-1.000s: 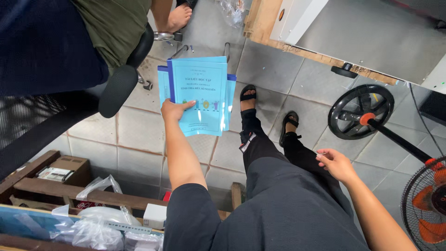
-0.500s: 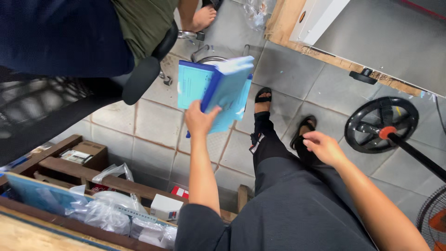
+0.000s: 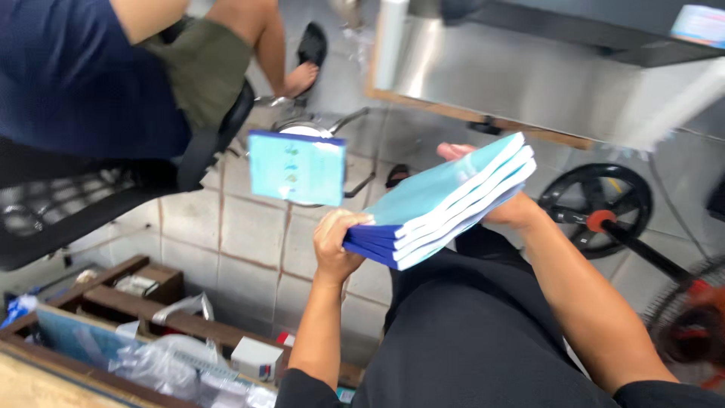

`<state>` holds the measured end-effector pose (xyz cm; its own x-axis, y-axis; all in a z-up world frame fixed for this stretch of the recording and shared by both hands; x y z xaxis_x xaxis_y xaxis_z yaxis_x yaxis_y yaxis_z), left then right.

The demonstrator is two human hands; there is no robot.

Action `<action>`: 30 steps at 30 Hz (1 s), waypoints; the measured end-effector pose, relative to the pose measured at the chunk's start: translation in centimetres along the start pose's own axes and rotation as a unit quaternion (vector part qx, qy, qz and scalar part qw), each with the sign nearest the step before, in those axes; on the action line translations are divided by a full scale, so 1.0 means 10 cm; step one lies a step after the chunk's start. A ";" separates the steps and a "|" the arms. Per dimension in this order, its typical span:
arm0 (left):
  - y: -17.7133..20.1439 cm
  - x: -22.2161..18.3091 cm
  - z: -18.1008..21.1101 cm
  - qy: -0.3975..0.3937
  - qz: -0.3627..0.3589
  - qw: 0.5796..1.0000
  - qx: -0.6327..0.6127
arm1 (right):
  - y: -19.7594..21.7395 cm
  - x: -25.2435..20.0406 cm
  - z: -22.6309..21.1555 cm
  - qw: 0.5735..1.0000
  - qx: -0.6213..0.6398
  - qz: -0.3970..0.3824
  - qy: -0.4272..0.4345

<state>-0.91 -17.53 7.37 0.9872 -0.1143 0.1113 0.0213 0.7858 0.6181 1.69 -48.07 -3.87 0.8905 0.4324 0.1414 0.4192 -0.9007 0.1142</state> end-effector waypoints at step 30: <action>-3.17 1.68 -0.74 0.130 -0.059 0.927 -0.348 | 1.59 -0.13 0.50 0.950 -0.086 0.299 0.006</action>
<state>16.15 -39.89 -16.11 0.9744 -0.1444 -0.1721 0.1383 0.9893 -0.0469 8.05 -63.16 -7.18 0.9579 -0.1534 0.2426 -0.1974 -0.9656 0.1691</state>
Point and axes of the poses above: each hand's wrist, its own x-axis towards the middle knuckle, its own y-axis out of the back of the hand, z = x × y, the point moved 1 cm from there along x, towards the middle knuckle, and after that the axes turned 8 degrees about y, right-handed, at the moved point
